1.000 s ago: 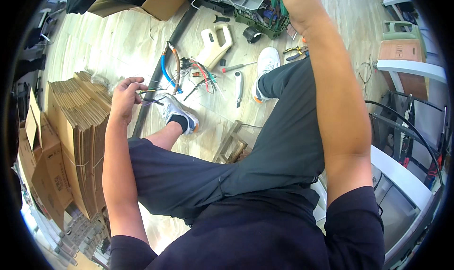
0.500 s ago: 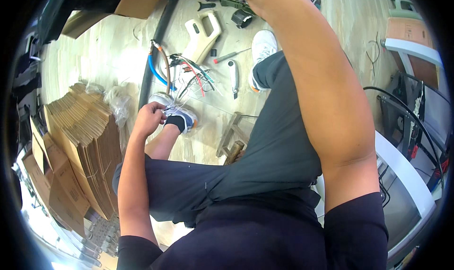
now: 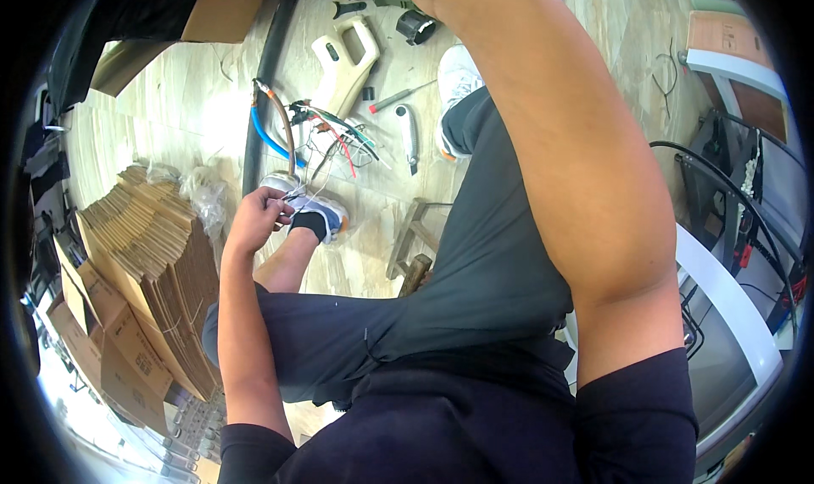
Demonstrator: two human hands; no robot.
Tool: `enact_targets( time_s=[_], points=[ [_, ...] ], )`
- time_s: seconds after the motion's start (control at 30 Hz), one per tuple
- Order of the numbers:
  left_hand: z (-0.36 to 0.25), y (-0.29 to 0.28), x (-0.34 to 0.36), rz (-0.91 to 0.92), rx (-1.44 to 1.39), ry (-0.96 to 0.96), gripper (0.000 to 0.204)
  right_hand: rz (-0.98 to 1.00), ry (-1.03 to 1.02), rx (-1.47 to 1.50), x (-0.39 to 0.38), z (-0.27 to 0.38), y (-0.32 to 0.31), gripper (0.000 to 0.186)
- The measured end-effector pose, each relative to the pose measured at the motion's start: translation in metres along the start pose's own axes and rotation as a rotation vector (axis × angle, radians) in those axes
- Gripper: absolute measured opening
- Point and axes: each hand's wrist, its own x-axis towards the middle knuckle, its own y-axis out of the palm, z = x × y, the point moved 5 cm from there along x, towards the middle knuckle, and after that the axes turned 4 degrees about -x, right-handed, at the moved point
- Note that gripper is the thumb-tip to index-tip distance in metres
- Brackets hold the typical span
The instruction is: The person strips insulation from the ends of wires using a wire stripper and joins the copper strands by hand.
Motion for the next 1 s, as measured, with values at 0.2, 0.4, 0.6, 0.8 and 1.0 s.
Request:
enact_targets(
  time_s=[0.2,0.4,0.6,0.8,1.0],
  points=[
    [0.009,-0.014,-0.008,-0.067,-0.086,0.007,0.015,-0.045,-0.005,0.026,-0.008,-0.002,0.012,0.025],
    [0.008,-0.020,-0.012,-0.129,-0.113,0.031,0.014,-0.013,0.069,-0.042,0.007,-0.008,0.018,0.021],
    [0.008,-0.013,-0.007,-0.138,0.049,0.103,0.016,-0.007,0.090,-0.081,0.001,0.000,0.024,0.019],
    [-0.006,0.037,-0.006,-0.013,0.337,0.263,0.015,-0.057,0.216,-0.214,0.001,0.006,0.023,0.022],
    [-0.006,0.043,0.003,-0.018,0.369,0.203,0.015,-0.065,0.167,-0.202,0.005,0.005,0.017,0.023]
  ],
)
